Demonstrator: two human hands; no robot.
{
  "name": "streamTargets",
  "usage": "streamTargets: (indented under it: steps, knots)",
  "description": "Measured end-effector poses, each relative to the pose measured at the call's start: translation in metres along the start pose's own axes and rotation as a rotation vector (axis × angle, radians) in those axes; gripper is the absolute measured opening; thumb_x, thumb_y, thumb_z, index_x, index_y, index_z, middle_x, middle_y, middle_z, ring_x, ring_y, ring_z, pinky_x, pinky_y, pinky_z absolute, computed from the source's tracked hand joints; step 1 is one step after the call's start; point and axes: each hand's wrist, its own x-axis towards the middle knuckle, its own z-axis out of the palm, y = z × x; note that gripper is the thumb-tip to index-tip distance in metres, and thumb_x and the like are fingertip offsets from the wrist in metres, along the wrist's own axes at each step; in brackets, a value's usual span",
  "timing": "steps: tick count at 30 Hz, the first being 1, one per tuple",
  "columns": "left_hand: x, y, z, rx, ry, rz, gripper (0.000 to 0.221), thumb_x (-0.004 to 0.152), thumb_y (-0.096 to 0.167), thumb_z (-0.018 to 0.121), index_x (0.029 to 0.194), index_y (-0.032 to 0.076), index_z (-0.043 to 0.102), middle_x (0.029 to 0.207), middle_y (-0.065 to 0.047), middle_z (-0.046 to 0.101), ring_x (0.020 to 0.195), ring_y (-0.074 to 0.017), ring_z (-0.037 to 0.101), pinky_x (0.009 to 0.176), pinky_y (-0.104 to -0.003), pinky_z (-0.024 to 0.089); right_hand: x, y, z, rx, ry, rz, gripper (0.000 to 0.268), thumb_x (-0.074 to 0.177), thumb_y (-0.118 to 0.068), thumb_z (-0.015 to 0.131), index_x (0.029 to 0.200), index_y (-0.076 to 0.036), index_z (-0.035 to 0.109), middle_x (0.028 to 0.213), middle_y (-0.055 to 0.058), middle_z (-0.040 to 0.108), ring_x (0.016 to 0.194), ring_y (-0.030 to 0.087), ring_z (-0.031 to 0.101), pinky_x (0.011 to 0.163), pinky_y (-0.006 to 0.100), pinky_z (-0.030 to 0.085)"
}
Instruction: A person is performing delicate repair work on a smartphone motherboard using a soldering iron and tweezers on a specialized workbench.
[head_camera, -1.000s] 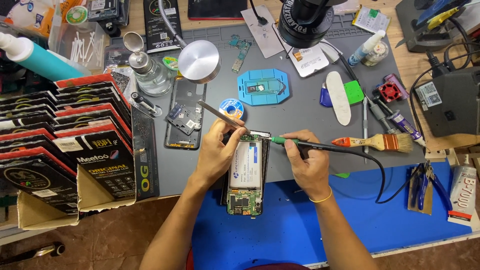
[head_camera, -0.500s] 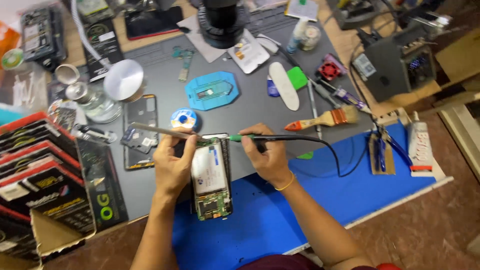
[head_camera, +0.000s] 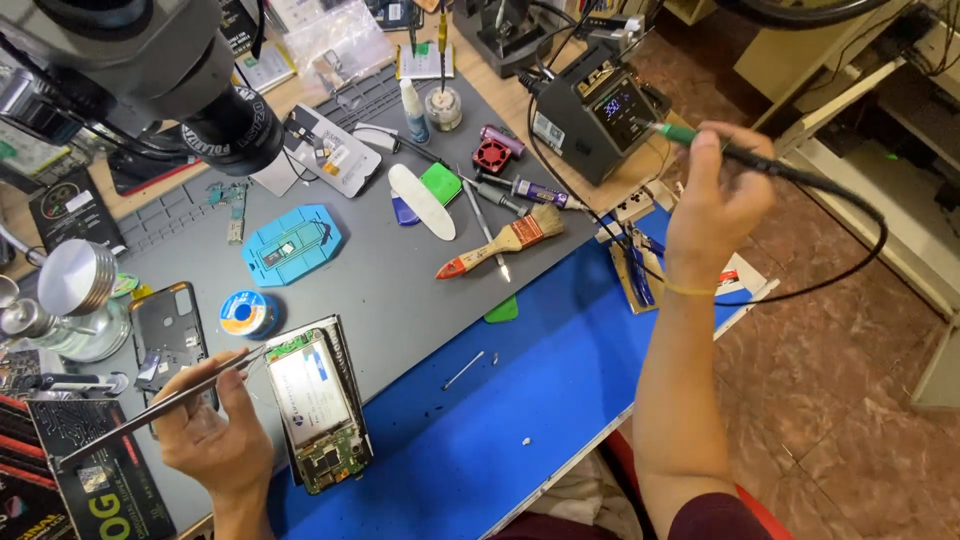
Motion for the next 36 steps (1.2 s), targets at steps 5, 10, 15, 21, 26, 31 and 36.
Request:
streamTargets:
  steps: [5, 10, 15, 21, 26, 31, 36]
  knots:
    - [-0.021, 0.05, -0.002, 0.095, 0.061, -0.062, 0.019, 0.115, -0.01, 0.058, 0.132, -0.013, 0.05, 0.12, -0.034, 0.067, 0.108, -0.041, 0.071, 0.091, -0.041, 0.063, 0.077, 0.069, -0.006, -0.081, 0.013, -0.003, 0.005, 0.107, -0.005, 0.064, 0.112, -0.005, 0.063, 0.099, 0.011, 0.071, 0.088, 0.018, 0.075, 0.084, 0.029, 0.066]
    - [-0.042, 0.079, -0.01, 0.166, 0.229, -0.173, 0.017, 0.112, -0.009, 0.057, 0.127, -0.014, 0.054, 0.113, -0.033, 0.068, 0.101, -0.0391, 0.072, 0.087, -0.041, 0.062, 0.103, 0.121, 0.021, -0.342, -0.068, -0.205, 0.004, 0.107, -0.013, 0.071, 0.106, -0.009, 0.072, 0.098, 0.01, 0.077, 0.092, 0.028, 0.074, 0.082, 0.043, 0.059]
    - [-0.06, 0.075, -0.035, 0.129, 0.239, -0.181, 0.017, 0.109, -0.006, 0.057, 0.125, -0.009, 0.052, 0.111, -0.03, 0.068, 0.102, -0.0377, 0.074, 0.092, -0.042, 0.064, 0.105, 0.256, 0.024, -0.49, 0.013, -0.165, 0.042, 0.105, -0.044, 0.088, 0.104, -0.004, 0.075, 0.098, 0.013, 0.076, 0.09, 0.031, 0.073, 0.082, 0.041, 0.055]
    - [-0.066, 0.08, -0.041, 0.017, 0.088, -0.186, 0.014, 0.11, 0.007, 0.052, 0.121, -0.001, 0.057, 0.111, -0.019, 0.071, 0.104, -0.0291, 0.076, 0.098, -0.036, 0.065, 0.113, 0.267, 0.027, -0.353, -0.136, -0.344, 0.037, 0.126, -0.031, 0.084, 0.105, -0.003, 0.073, 0.096, 0.013, 0.079, 0.085, 0.024, 0.079, 0.071, 0.039, 0.062]
    - [-0.072, 0.083, -0.032, -0.071, 0.077, -0.134, 0.025, 0.116, 0.025, 0.038, 0.108, 0.007, 0.054, 0.095, -0.014, 0.069, 0.09, -0.0254, 0.07, 0.083, -0.035, 0.062, 0.029, 0.141, -0.006, -0.597, -0.092, -0.074, 0.055, 0.12, -0.061, 0.069, 0.12, -0.008, 0.08, 0.113, 0.012, 0.082, 0.097, 0.028, 0.076, 0.072, 0.045, 0.055]
    - [-0.087, 0.091, -0.015, -0.201, -0.186, -0.149, 0.026, 0.108, 0.016, 0.042, 0.094, 0.007, 0.061, 0.096, -0.01, 0.067, 0.082, -0.0219, 0.063, 0.074, -0.035, 0.055, -0.074, -0.059, 0.021, -0.221, -1.357, 0.184, 0.019, 0.094, -0.022, 0.071, 0.107, -0.011, 0.08, 0.105, 0.003, 0.083, 0.1, 0.015, 0.075, 0.093, 0.032, 0.057]
    - [-0.1, 0.106, -0.025, -0.052, -0.164, -0.134, 0.027, 0.106, 0.017, 0.043, 0.097, 0.006, 0.065, 0.094, -0.009, 0.067, 0.089, -0.0254, 0.065, 0.082, -0.039, 0.054, -0.184, -0.068, 0.054, -0.376, -1.667, -0.126, 0.027, 0.099, -0.038, 0.061, 0.107, -0.019, 0.077, 0.112, -0.003, 0.079, 0.109, 0.019, 0.071, 0.094, 0.038, 0.054]
